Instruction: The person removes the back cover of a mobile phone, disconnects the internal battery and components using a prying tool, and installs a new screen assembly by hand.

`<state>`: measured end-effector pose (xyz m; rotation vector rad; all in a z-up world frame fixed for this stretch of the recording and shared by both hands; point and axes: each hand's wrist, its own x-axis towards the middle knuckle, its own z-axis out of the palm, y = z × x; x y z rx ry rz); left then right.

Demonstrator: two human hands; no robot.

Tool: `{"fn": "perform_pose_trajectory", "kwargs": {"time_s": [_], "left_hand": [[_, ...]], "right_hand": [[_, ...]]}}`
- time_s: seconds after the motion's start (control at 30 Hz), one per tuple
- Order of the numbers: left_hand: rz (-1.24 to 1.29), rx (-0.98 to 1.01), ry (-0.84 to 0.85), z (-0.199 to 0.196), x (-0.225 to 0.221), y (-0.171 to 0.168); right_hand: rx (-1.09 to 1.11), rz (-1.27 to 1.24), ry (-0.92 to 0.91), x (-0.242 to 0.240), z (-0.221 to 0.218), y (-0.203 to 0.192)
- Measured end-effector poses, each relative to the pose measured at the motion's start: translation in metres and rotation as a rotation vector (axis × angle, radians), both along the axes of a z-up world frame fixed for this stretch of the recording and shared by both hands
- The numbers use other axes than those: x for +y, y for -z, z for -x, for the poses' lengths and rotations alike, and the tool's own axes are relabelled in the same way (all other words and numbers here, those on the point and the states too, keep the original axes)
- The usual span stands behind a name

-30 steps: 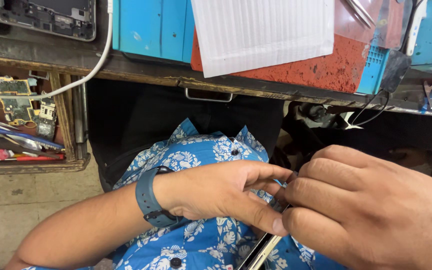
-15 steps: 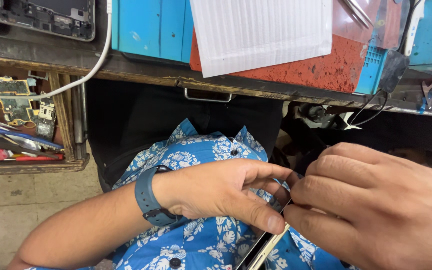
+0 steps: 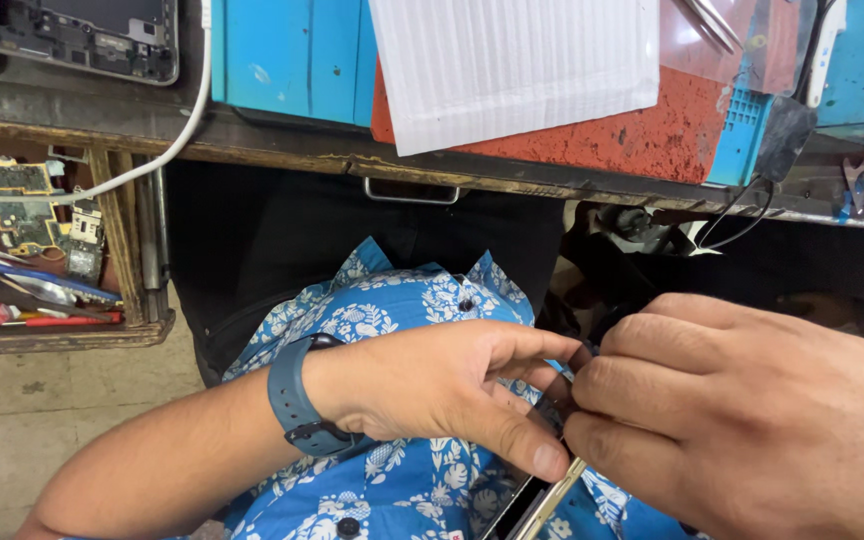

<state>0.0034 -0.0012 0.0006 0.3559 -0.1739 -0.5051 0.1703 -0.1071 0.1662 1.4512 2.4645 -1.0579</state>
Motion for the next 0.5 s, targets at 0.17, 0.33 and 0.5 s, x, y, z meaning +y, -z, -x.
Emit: {"fn": "perform_pose_trajectory", "kwargs": {"time_s": [0.17, 0.33, 0.5], "left_hand": [[-0.003, 0.036, 0.04, -0.002, 0.0, 0.0], [-0.065, 0.047, 0.064, -0.002, -0.001, 0.001], [-0.004, 0.047, 0.05, -0.002, -0.002, -0.001]], "right_hand": [[0.007, -0.009, -0.016, -0.002, 0.001, 0.0], [0.044, 0.062, -0.103, 0.0, 0.002, 0.003], [0.086, -0.001, -0.128, 0.01, 0.0, 0.004]]}}
